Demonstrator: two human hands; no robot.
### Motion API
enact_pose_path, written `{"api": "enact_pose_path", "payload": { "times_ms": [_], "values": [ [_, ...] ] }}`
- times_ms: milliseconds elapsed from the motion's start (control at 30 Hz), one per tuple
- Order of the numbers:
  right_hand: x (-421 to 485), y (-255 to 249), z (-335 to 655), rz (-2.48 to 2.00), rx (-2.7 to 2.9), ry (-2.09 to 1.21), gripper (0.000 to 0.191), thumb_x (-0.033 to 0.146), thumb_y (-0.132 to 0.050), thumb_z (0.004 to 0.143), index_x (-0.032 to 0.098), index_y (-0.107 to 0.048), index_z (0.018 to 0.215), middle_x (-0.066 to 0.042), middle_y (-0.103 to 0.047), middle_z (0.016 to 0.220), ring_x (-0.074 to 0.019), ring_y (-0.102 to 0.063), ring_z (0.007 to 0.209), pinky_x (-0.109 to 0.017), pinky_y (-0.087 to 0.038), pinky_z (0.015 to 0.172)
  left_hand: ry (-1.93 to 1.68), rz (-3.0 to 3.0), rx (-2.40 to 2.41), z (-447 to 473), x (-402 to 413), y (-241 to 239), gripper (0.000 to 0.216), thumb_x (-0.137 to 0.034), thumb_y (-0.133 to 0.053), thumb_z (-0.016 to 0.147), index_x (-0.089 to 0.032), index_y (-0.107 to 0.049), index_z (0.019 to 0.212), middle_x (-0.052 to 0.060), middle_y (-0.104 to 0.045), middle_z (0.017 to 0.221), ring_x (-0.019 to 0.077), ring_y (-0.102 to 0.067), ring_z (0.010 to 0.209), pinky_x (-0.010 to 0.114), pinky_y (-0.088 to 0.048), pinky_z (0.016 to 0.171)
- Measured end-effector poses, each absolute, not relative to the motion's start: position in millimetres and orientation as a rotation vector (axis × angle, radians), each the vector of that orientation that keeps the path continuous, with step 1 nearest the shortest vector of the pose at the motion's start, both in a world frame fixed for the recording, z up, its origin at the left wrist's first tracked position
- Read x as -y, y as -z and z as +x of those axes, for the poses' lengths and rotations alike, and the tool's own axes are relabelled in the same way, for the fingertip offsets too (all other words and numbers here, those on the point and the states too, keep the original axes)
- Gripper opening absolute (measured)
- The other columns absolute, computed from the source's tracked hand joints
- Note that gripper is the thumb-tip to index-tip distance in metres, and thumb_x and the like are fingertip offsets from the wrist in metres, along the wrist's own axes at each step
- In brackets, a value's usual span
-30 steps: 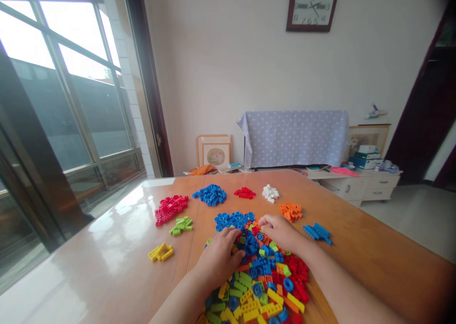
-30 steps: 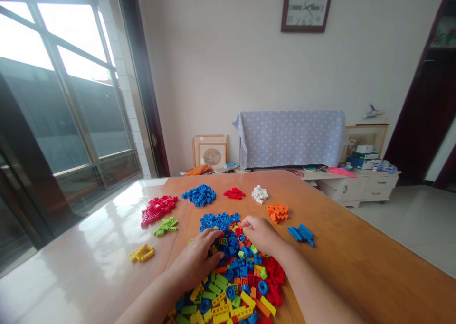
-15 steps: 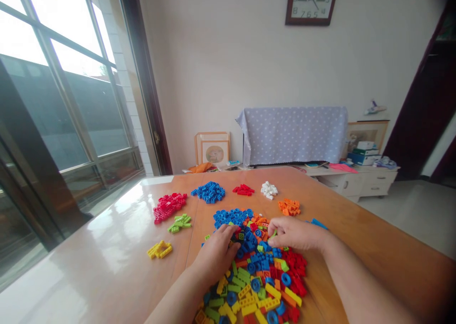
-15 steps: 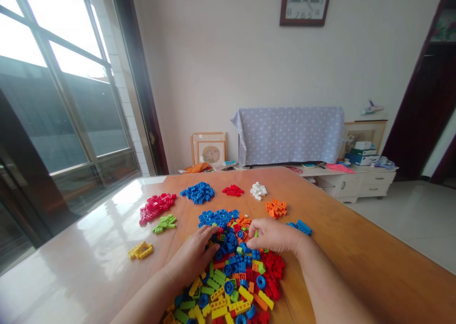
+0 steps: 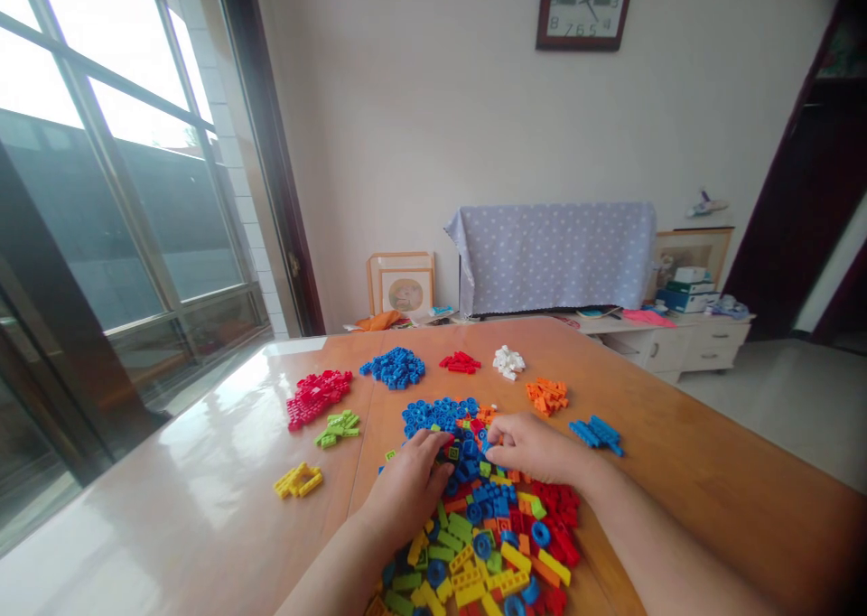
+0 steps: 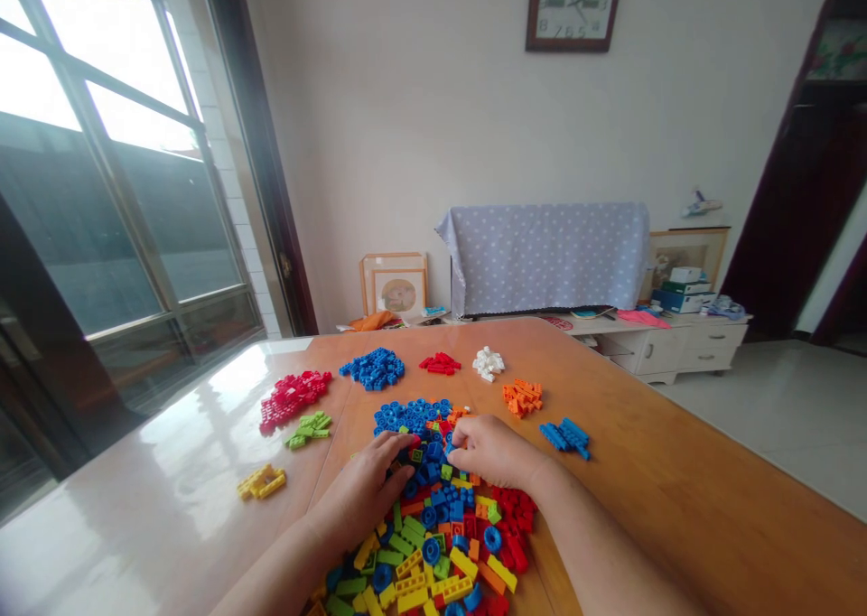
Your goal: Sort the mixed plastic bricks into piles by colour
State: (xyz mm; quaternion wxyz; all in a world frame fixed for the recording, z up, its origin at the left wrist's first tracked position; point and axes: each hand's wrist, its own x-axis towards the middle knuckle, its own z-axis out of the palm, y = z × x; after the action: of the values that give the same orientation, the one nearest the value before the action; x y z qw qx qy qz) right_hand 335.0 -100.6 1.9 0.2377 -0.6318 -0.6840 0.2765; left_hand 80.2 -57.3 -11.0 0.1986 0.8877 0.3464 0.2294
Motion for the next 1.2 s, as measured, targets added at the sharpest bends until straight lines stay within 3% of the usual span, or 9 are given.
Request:
{"api": "enact_pose_path", "payload": {
  "times_ms": [200,567,733,967,1200],
  "values": [
    [94.4,8.2,329.7,-1.696,1.735,-0.659,0.03,0.044,-0.067,0.083,0.022,-0.062,0.103,0.003,-0.061,0.069,-0.0136,-0.056,0.063,-0.023,-0.037,0.056,-0.648,2.484,-0.959,80.8,58.0,10.2,0.038,-0.031,-0.049,0.096,-0.028,-0.059,0.132,0.007,-0.061,0.128,0.0237,-0.061,0.115,0.031,-0.05,0.096],
    [102.0,-2.5,324.7,-1.66,1.869,-0.499,0.012,0.03,-0.06,0.086,0.02,-0.063,0.081,0.001,-0.063,0.076,-0.0128,-0.055,0.069,-0.022,-0.035,0.06,-0.636,2.486,-0.962,79.9,58.8,7.6,0.04,-0.032,-0.05,0.095,-0.029,-0.058,0.135,0.008,-0.061,0.13,0.0253,-0.06,0.117,0.035,-0.05,0.1],
    [107.8,-6.0,325.3,-1.672,1.97,-0.634,0.006,0.025,-0.061,0.081,0.02,-0.064,0.083,0.002,-0.061,0.071,-0.0117,-0.052,0.065,-0.022,-0.03,0.057,-0.637,2.493,-0.962,79.7,59.8,6.4,0.04,-0.032,-0.05,0.096,-0.029,-0.059,0.135,0.007,-0.061,0.131,0.0249,-0.059,0.118,0.035,-0.049,0.102],
    [107.5,-4.4,318.9,-1.712,2.098,-0.466,0.007,0.026,-0.068,0.075,0.022,-0.065,0.081,0.003,-0.06,0.07,-0.0124,-0.049,0.064,-0.024,-0.025,0.056,-0.604,2.532,-0.96,80.0,65.4,0.9,0.04,-0.032,-0.051,0.095,-0.025,-0.059,0.133,0.009,-0.062,0.128,0.0255,-0.06,0.116,0.036,-0.05,0.101],
    [106.4,-3.0,315.9,-1.686,2.144,-0.52,0.008,0.018,-0.064,0.074,0.022,-0.066,0.081,0.002,-0.061,0.071,-0.0126,-0.049,0.064,-0.023,-0.025,0.057,-0.615,2.545,-0.956,79.7,66.9,-1.8,0.036,-0.031,-0.051,0.095,-0.025,-0.062,0.129,0.008,-0.062,0.128,0.0252,-0.06,0.117,0.035,-0.05,0.102]
  ]
}}
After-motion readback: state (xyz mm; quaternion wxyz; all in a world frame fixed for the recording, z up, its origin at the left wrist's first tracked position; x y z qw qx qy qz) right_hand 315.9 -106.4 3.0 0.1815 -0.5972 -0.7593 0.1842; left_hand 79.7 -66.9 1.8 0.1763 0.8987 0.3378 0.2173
